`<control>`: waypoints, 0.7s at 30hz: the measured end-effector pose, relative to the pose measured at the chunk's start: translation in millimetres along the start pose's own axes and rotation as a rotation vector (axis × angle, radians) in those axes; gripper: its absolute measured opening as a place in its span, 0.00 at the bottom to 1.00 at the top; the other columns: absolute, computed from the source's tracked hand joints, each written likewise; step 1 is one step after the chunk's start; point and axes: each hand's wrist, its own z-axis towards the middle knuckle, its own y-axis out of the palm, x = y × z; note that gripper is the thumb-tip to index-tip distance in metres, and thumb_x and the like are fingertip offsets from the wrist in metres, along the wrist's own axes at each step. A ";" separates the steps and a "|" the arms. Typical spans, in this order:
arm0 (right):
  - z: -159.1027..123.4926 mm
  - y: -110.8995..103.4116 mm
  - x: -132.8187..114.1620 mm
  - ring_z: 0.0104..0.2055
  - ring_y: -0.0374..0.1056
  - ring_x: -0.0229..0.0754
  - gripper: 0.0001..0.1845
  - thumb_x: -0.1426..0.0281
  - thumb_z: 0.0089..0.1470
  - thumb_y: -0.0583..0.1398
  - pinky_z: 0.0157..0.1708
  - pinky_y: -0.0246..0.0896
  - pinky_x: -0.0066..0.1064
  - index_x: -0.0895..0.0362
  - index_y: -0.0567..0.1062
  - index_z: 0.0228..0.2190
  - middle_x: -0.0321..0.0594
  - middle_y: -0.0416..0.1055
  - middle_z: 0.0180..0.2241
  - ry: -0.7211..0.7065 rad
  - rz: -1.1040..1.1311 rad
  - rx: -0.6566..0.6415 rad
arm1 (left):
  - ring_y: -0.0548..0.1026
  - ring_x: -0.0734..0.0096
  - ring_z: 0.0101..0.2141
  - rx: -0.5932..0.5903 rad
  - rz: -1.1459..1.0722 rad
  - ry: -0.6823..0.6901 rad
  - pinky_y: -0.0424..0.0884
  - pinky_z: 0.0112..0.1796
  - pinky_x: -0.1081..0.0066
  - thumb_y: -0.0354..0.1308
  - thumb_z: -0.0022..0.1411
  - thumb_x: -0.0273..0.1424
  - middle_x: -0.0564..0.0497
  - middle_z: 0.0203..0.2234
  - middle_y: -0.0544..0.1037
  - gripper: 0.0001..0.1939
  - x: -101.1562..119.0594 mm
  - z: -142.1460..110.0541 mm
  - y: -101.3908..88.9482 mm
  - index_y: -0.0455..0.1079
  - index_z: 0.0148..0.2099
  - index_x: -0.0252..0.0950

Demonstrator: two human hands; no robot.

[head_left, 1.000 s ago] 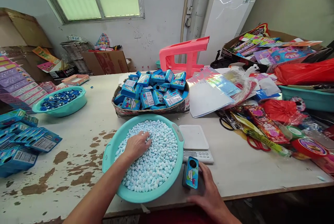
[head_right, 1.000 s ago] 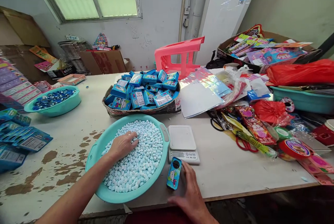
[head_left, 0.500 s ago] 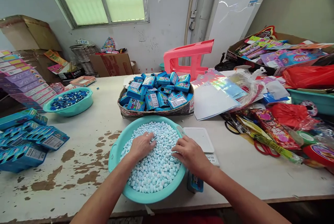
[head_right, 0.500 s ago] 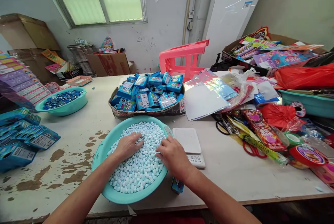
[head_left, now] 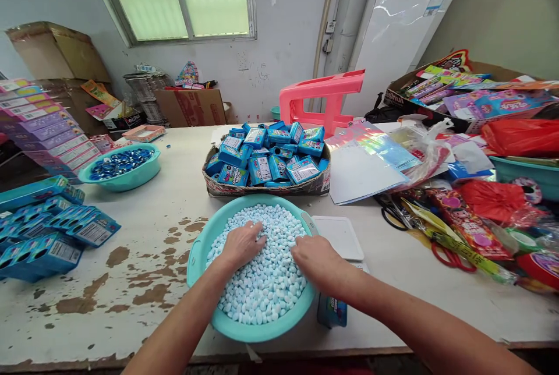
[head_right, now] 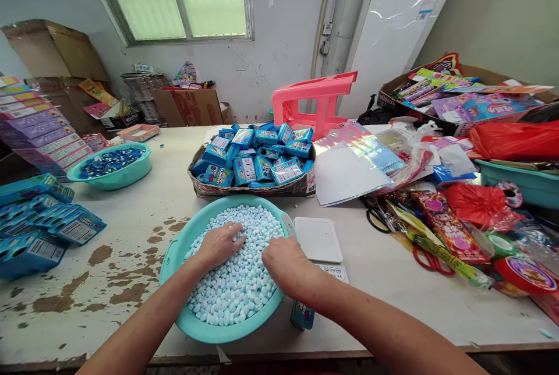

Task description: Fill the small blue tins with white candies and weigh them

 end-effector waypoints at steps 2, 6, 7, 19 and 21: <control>3.6 -3.9 -1.9 0.37 0.72 0.54 0.11 0.83 0.49 0.57 0.32 0.65 0.37 0.62 0.78 0.31 0.53 0.75 0.35 -0.006 0.000 -0.018 | 0.73 0.63 0.37 0.003 -0.002 0.000 0.64 0.34 0.69 0.43 0.64 0.42 0.48 0.41 0.73 0.16 -0.2 -0.3 0.0 0.66 0.48 0.43; 7.0 -4.6 -0.6 0.35 0.73 0.52 0.11 0.85 0.45 0.58 0.31 0.65 0.34 0.62 0.78 0.29 0.51 0.76 0.32 -0.036 0.051 -0.014 | 0.74 0.63 0.38 0.013 0.001 0.009 0.64 0.34 0.68 0.42 0.64 0.41 0.48 0.41 0.73 0.17 -1.3 -0.2 1.5 0.66 0.48 0.43; 6.9 -3.2 1.7 0.35 0.73 0.52 0.11 0.85 0.44 0.58 0.31 0.64 0.34 0.62 0.77 0.29 0.50 0.76 0.32 -0.041 0.077 -0.002 | 0.73 0.62 0.38 0.015 0.003 0.014 0.64 0.34 0.68 0.42 0.64 0.42 0.48 0.41 0.73 0.17 -1.8 -0.1 2.0 0.66 0.48 0.43; -66.6 -44.0 -1.0 0.22 0.69 0.32 0.30 0.41 0.37 0.60 0.24 0.62 0.25 0.57 0.73 0.22 0.30 0.70 0.21 -0.282 1.479 0.163 | 0.74 0.63 0.35 0.044 0.027 0.035 0.62 0.32 0.68 0.42 0.64 0.41 0.48 0.41 0.73 0.16 -3.6 2.7 6.5 0.65 0.47 0.43; -92.3 -35.4 -10.8 0.18 0.68 0.29 0.39 0.33 0.32 0.49 0.22 0.59 0.23 0.57 0.68 0.13 0.29 0.67 0.15 -0.174 1.335 0.333 | 0.74 0.63 0.35 0.041 0.031 0.037 0.62 0.31 0.68 0.42 0.64 0.41 0.48 0.41 0.73 0.16 -3.6 3.6 7.4 0.65 0.47 0.43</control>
